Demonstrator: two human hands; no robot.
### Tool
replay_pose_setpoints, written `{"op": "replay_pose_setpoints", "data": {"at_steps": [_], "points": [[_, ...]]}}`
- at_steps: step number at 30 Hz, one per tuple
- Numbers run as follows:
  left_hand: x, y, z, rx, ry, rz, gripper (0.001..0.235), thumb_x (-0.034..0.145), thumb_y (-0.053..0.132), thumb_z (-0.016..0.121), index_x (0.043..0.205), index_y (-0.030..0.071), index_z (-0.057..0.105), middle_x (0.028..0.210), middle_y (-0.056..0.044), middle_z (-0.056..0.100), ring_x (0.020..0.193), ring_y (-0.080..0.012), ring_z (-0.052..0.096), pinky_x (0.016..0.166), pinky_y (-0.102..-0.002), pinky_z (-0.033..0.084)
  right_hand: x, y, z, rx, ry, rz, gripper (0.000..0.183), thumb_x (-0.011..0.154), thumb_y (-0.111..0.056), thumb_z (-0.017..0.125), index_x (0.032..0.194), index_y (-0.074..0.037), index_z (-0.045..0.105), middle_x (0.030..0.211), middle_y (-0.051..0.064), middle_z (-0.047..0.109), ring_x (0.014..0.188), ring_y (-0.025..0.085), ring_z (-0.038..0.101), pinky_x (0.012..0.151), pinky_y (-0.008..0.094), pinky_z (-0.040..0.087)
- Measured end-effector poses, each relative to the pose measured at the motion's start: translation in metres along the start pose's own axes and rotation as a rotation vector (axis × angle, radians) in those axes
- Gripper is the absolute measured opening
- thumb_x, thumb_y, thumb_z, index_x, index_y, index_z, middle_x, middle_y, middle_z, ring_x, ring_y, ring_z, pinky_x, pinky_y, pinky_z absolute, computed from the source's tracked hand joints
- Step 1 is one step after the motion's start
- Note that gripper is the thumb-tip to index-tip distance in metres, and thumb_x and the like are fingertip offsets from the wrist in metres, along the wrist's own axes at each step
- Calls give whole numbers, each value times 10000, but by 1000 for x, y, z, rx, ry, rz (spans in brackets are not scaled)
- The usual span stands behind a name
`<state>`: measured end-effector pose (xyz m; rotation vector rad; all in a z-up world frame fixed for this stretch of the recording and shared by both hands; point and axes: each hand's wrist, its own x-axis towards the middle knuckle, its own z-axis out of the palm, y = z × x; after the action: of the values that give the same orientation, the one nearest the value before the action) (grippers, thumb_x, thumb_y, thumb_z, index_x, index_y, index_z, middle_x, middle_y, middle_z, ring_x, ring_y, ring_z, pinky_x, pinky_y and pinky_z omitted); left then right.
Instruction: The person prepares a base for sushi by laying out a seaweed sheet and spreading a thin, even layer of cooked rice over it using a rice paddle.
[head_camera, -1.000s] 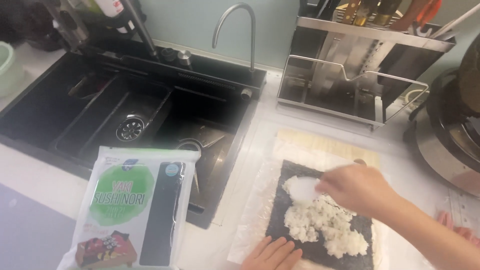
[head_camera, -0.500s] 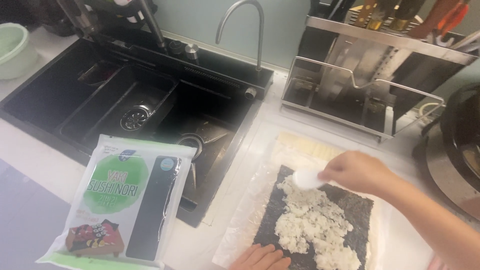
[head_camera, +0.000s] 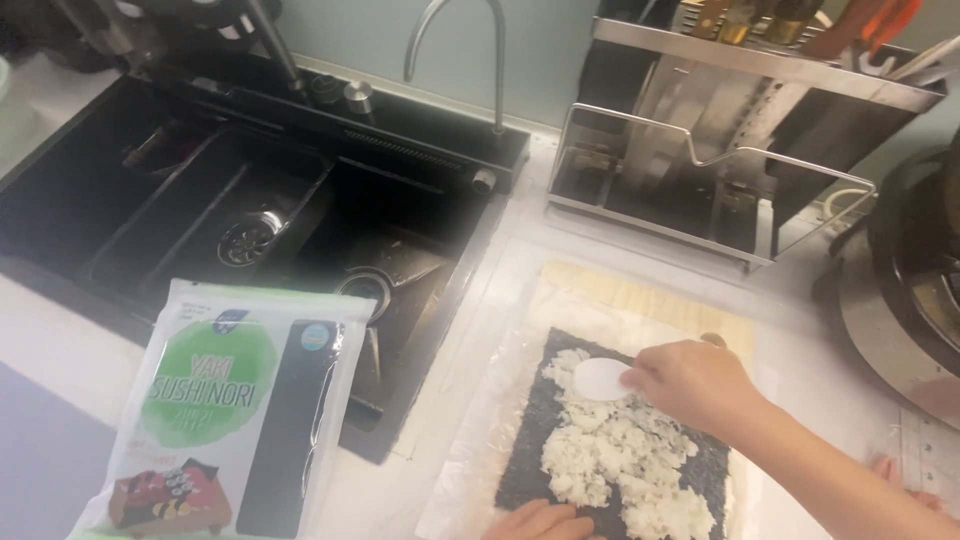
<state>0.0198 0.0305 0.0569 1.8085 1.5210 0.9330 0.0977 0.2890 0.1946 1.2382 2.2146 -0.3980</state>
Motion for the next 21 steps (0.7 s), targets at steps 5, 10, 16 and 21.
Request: {"op": "replay_pose_setpoints", "data": {"at_steps": [5,10,16,21], "points": [[-6,-18,0,175,-24,109,388,1161,349,385,1402,114,578,1431,-110,572,1353,-308,484,1097,-523,350,9,31,-10,-6,-12,148,380,1006,-528,457,1039,-314,769,994,-97,770,915,126,682,729,283,497],[7,-25,-18,185,-124,218,385,1160,285,441,1458,69,555,1412,-153,589,1330,-348,510,1116,-519,355,-13,38,-22,-12,67,202,384,981,-554,469,1004,-318,770,1014,-120,780,981,131,687,776,295,499],[14,-9,-30,202,-193,152,443,1154,392,409,1461,115,568,1460,-121,570,1367,-329,480,1102,-516,354,-9,63,9,194,43,245,380,975,-524,473,1000,-307,784,951,-82,783,924,139,695,756,289,486],[18,9,-52,85,-322,48,492,1139,418,387,1515,125,506,1517,-98,505,1453,-301,367,1143,-526,287,-3,96,11,116,85,305,423,923,-553,477,835,-242,749,829,-46,741,819,151,657,688,273,446]]}}
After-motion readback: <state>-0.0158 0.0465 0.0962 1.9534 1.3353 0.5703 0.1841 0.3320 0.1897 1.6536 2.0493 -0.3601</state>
